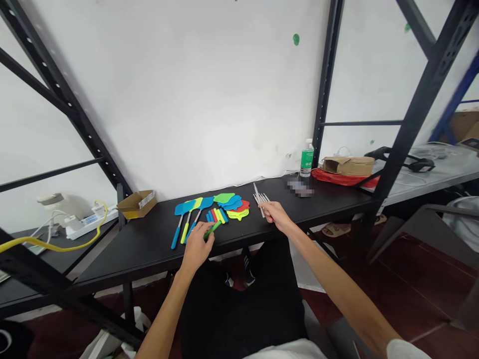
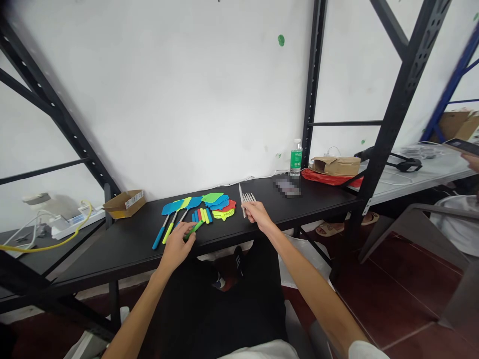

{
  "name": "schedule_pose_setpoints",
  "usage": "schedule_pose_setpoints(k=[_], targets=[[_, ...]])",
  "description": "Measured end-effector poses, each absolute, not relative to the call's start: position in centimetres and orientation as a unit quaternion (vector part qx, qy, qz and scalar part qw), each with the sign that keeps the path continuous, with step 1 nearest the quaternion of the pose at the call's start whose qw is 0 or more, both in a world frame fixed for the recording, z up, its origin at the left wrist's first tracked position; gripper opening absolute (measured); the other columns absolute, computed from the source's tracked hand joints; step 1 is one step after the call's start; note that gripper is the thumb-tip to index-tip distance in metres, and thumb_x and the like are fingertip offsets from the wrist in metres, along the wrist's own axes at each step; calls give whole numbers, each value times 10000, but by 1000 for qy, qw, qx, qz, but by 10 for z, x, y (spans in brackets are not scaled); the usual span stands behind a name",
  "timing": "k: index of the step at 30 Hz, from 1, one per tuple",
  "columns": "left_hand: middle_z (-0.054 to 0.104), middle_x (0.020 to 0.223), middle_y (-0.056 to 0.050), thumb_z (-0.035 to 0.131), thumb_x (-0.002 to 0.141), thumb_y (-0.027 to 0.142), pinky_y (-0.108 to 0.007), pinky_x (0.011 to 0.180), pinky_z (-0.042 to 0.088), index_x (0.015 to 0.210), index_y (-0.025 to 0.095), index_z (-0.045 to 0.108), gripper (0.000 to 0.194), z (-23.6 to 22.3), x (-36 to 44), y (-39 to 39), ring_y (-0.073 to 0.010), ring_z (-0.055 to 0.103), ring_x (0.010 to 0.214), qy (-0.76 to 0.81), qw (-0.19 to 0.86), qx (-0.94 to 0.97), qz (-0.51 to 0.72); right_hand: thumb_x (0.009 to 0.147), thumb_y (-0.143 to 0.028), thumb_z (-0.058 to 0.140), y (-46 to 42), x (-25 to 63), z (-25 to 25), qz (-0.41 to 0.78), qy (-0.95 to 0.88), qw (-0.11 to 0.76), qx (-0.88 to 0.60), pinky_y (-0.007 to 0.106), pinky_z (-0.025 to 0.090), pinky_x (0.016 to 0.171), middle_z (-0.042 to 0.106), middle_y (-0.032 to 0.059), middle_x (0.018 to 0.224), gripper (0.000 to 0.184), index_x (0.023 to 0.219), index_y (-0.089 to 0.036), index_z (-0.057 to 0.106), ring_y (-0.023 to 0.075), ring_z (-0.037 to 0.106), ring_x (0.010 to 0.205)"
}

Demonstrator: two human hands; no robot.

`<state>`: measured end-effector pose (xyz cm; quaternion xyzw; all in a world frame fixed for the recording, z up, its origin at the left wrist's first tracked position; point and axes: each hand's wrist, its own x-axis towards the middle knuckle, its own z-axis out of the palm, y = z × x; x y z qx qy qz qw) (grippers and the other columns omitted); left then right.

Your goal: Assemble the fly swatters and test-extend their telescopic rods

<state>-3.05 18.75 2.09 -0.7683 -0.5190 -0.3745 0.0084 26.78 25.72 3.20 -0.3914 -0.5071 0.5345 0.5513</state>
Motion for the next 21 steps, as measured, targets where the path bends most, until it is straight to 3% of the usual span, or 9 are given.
schedule_pose_setpoints(k=[4,7,10,14,17,21], targets=[[658,1074,-65,442,963,315,-348,840,480,1155,238,641,286,18,-32,189,-237,621,1007,-500,-14,-788,-358,735,-405,698,259,265,28,525,-505,569,-382,192,235,348,510,-34,566,300,647,-183,516,47,406,380],[684,1060,-76,411,979,336,-376,853,477,1104,231,672,307,16,-33,189,-253,619,999,-495,-15,-798,-344,722,-375,713,260,265,27,531,-487,571,-394,181,282,361,609,2,671,228,767,-175,614,64,495,440],[681,1094,-83,404,980,335,-389,854,477,1168,241,667,336,16,-32,188,-264,608,1017,-500,-10,-800,-330,725,-333,699,258,264,27,535,-484,562,-404,181,317,382,686,47,775,246,912,-173,682,82,541,491],[644,1119,-89,419,965,302,-378,860,477,1287,239,613,381,17,-30,188,-267,585,1055,-511,-12,-803,-307,800,-399,596,254,260,30,562,-502,540,-374,191,346,406,727,101,900,277,923,-172,696,110,593,549],[603,1058,-90,384,960,238,-350,830,485,1294,221,607,401,16,-31,190,-241,594,993,-507,-21,-805,-308,817,-408,537,250,254,30,578,-509,530,-355,195,350,414,720,90,857,275,870,-175,674,115,594,553],[582,1059,-80,364,950,187,-333,819,482,1177,242,656,374,14,-33,192,-224,598,974,-502,-23,-799,-331,738,-357,660,248,248,30,561,-516,543,-352,183,288,393,631,-2,646,185,791,-194,590,78,495,454]])
